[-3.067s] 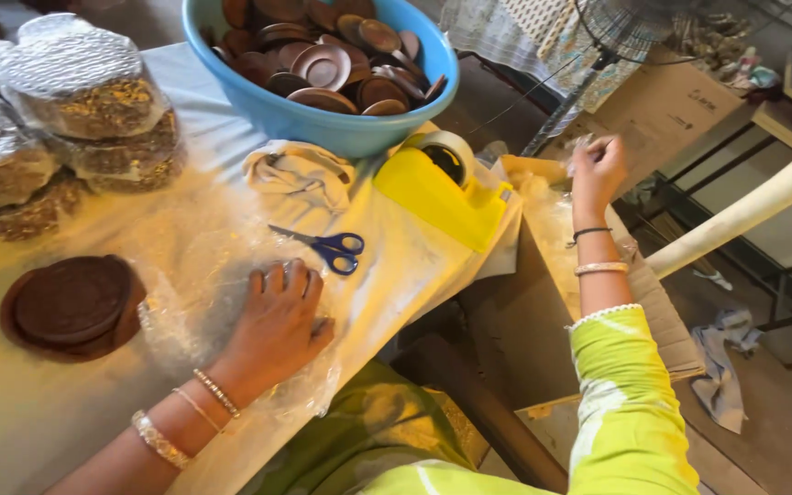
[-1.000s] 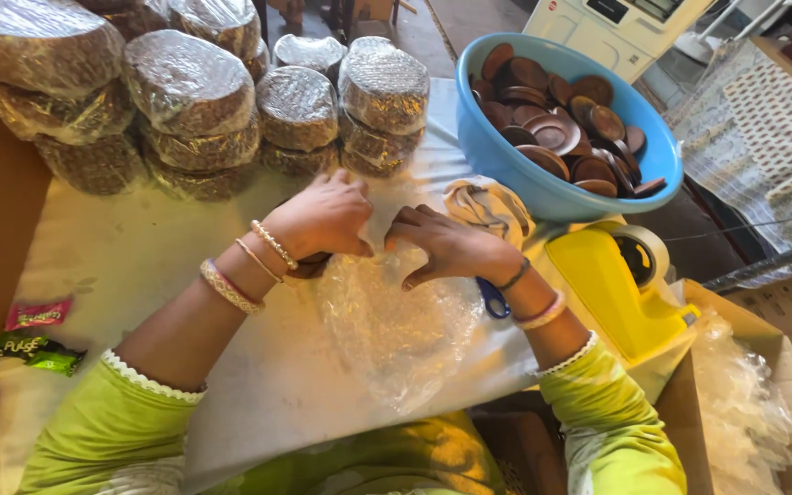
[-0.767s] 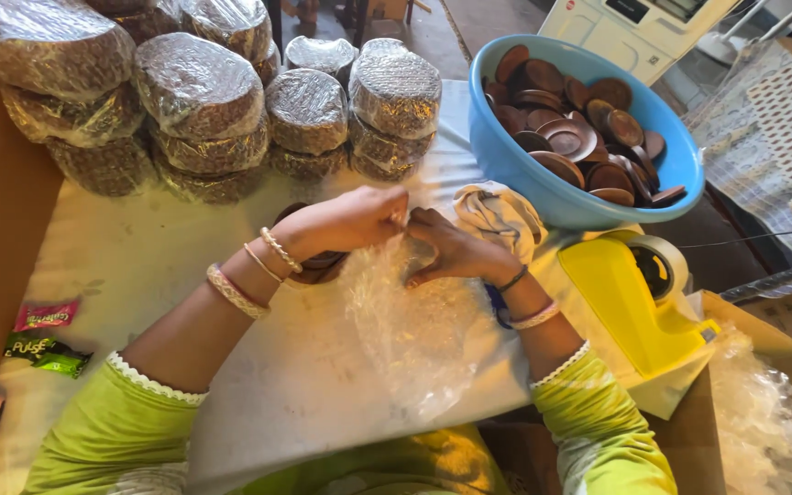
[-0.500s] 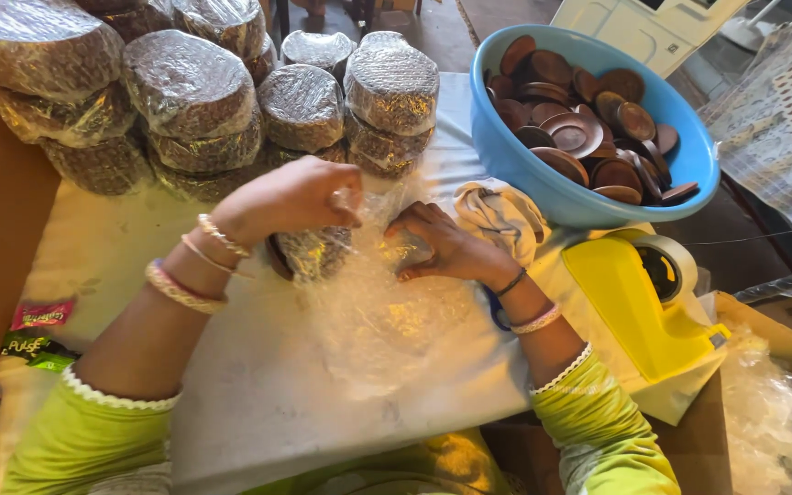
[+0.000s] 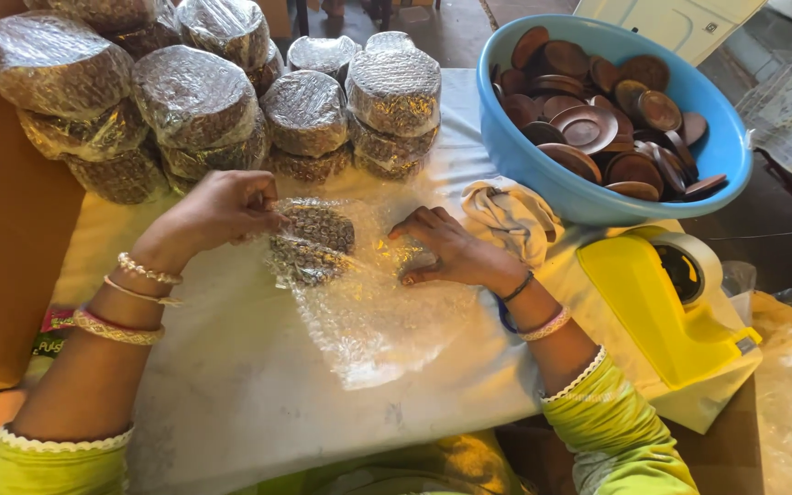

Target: The person wipes wooden discs with a cloth, pulls bubble wrap from a box, places the discs on the wrap, cuts a section with scissors, and wraps the items, securing them with tape.

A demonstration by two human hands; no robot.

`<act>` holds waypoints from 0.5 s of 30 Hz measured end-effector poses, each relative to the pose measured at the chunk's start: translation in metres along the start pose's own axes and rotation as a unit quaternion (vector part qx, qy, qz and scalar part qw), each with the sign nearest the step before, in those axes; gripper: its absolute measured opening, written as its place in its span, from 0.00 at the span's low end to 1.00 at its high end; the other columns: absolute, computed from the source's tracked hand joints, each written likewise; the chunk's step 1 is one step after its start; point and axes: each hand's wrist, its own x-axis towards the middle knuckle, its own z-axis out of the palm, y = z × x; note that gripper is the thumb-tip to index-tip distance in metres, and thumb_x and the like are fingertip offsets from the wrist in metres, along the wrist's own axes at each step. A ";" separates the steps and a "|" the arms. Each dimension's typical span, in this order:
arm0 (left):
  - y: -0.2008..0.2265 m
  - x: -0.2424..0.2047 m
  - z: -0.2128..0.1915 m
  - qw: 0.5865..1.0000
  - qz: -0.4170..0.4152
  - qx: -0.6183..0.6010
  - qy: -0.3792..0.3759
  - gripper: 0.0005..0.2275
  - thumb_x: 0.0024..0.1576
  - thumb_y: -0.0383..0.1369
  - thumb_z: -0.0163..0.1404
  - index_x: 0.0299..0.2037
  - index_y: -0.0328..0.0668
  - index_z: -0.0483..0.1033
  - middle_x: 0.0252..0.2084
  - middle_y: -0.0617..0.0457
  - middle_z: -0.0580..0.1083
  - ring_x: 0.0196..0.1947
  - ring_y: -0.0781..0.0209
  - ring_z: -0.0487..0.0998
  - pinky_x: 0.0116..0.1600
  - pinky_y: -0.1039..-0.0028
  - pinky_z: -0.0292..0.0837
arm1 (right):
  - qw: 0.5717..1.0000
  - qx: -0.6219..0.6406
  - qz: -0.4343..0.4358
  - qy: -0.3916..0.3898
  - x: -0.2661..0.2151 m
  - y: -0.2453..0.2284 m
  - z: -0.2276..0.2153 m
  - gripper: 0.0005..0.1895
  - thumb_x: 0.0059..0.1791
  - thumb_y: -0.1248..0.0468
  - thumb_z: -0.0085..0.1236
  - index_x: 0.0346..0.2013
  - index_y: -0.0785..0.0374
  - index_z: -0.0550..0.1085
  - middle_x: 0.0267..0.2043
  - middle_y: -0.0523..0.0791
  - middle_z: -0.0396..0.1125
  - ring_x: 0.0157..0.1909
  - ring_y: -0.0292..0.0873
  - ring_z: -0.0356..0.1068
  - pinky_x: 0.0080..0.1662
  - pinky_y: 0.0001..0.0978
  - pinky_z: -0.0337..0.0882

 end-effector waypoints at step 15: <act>0.063 -0.031 0.066 0.905 0.265 0.305 0.135 0.22 0.49 0.46 0.64 0.48 0.43 0.76 0.48 0.47 0.71 0.53 0.49 0.64 0.56 0.57 0.61 | 0.983 -0.058 -0.128 0.120 0.013 -0.049 0.017 0.34 0.44 0.58 0.68 0.62 0.61 0.67 0.51 0.49 0.65 0.54 0.55 0.63 0.58 0.47 0.64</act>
